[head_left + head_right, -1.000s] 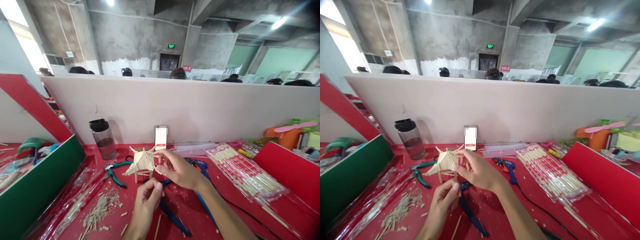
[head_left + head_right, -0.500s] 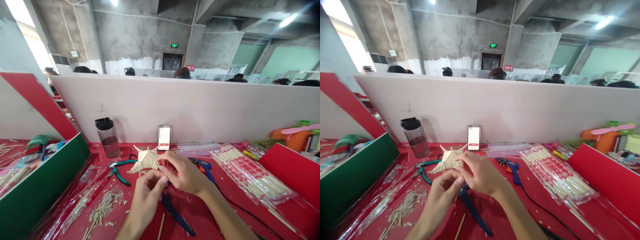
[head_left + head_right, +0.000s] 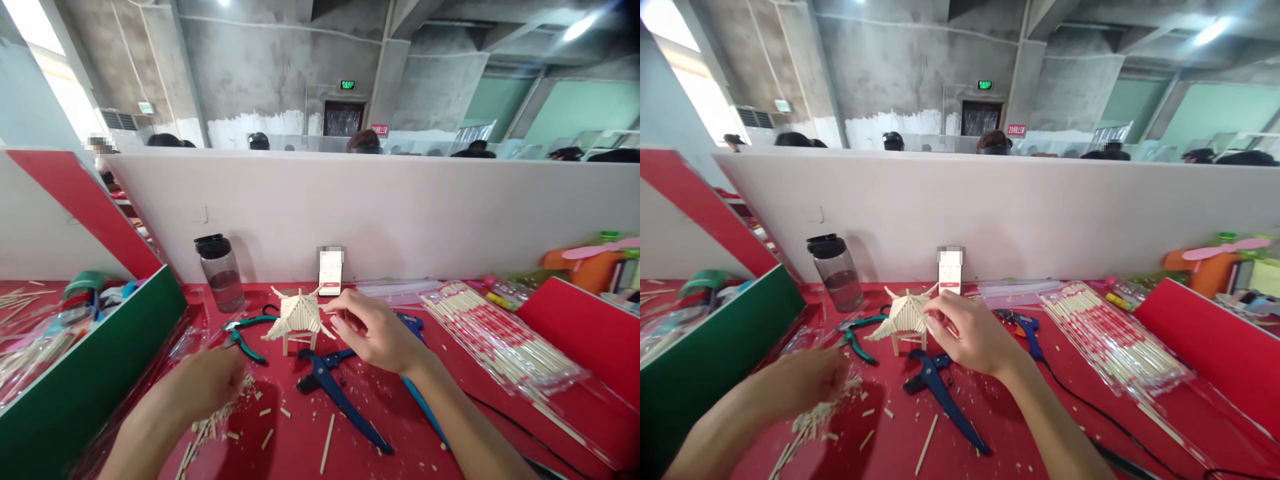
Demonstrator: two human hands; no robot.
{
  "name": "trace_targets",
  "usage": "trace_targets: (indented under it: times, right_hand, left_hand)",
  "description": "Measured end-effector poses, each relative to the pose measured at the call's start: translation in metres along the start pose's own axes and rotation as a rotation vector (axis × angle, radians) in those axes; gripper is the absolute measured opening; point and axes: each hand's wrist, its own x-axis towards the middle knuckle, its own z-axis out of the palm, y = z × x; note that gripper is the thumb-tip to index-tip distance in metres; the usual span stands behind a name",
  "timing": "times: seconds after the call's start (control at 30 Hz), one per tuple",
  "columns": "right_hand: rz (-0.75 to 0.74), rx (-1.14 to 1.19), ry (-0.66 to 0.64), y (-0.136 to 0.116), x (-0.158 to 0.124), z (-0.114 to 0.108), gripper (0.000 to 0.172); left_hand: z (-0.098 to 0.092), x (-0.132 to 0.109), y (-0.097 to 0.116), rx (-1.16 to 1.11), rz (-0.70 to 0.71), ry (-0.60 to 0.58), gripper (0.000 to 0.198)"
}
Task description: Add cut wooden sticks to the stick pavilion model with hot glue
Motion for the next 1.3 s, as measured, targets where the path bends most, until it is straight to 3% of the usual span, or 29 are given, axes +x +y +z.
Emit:
trace_targets:
  times: [0.1,0.23,0.33,0.5,0.73,0.83,0.93,1.1,1.3]
  right_hand:
    - [0.015,-0.008,0.0,-0.001,0.0,-0.003,0.015]
    - [0.048,-0.01,-0.007,0.001,0.0,-0.005,0.016]
    - [0.063,-0.004,-0.015,0.002,-0.001,-0.007,0.015]
    - [0.063,-0.024,-0.015,0.004,-0.001,-0.012,0.014]
    - [0.077,-0.029,-0.016,0.006,-0.002,-0.014,0.017]
    - [0.075,-0.024,-0.014,0.007,-0.003,-0.014,0.017]
    - [0.082,-0.033,-0.013,0.007,-0.003,-0.014,0.016]
    - [0.098,-0.04,-0.009,0.007,-0.003,-0.013,0.016]
    - [0.102,-0.037,-0.007,0.008,-0.003,-0.014,0.016]
  left_hand:
    - [0.001,0.005,-0.014,0.149,-0.152,-0.019,0.022]
    - [0.0,0.008,-0.018,0.167,-0.261,-0.076,0.013]
    - [0.002,0.008,-0.019,0.143,-0.226,-0.045,0.014]
    - [-0.001,0.007,-0.016,0.162,-0.197,-0.095,0.009]
    - [-0.01,0.004,-0.01,0.124,-0.199,-0.035,0.018]
    - [-0.008,0.003,-0.013,0.125,-0.258,-0.108,0.019]
    - [-0.004,0.006,-0.017,0.15,-0.335,-0.228,0.02]
    - [0.014,0.02,-0.027,0.118,-0.419,-0.327,0.032]
    - [0.036,0.029,-0.034,0.158,-0.386,-0.241,0.035]
